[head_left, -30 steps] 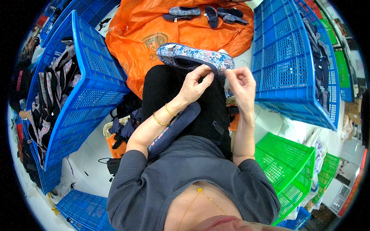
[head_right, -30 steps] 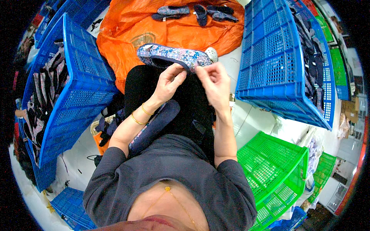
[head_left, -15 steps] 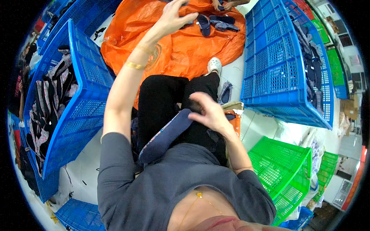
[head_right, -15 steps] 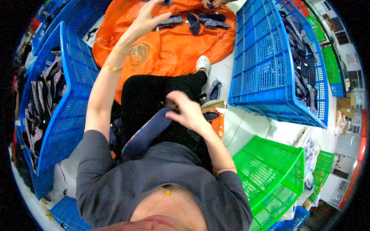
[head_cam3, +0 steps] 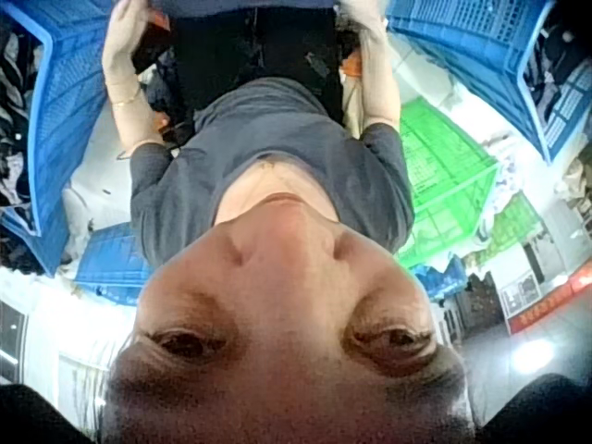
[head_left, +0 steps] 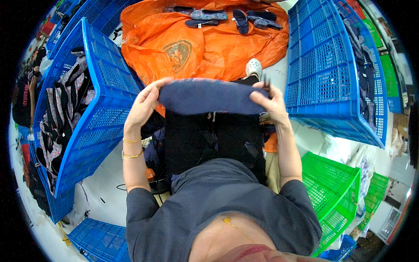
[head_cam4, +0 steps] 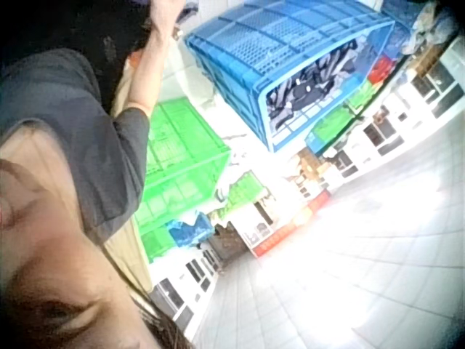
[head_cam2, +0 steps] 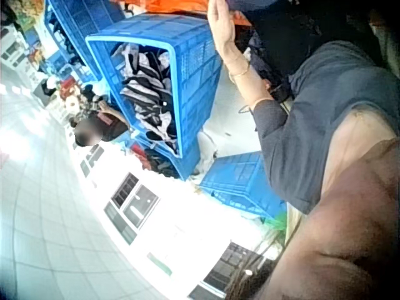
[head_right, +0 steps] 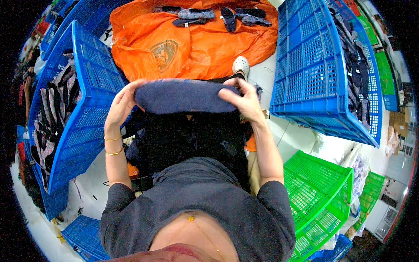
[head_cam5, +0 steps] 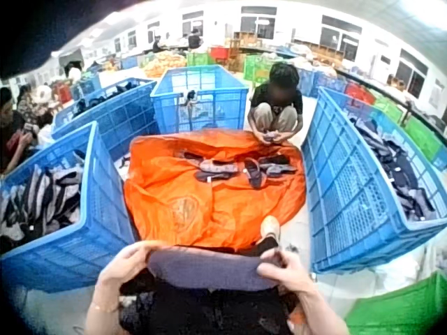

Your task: The person sits on a low stool in a warehouse, handling floral-patterned slippers. They pick up slippers from a blue crate, inspect them, and place them into a large orange sack. The person also moves a blue crate to access more slippers and continues the sorting process.

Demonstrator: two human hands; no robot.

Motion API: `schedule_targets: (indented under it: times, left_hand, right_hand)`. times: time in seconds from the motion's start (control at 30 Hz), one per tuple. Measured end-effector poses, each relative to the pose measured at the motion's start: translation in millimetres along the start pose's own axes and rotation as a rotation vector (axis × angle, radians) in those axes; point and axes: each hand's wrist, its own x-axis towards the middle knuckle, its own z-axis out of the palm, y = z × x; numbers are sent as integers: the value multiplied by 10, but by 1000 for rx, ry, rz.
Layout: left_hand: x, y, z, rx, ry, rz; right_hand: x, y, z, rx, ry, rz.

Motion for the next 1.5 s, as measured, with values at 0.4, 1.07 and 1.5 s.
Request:
schedule_targets:
  times: [0.4, 1.07, 1.5]
  left_hand:
    - [422, -275, 823, 250, 60, -23]
    - [565, -233, 1198, 0, -328, -143]
    - [383, -256, 1081, -380, -369, -51]
  right_hand:
    - [-15, -236, -440, 146, 333, -218]
    - [-199, -316, 185, -267, -130, -311]
    - [-32, -474, 240, 203, -170, -13]
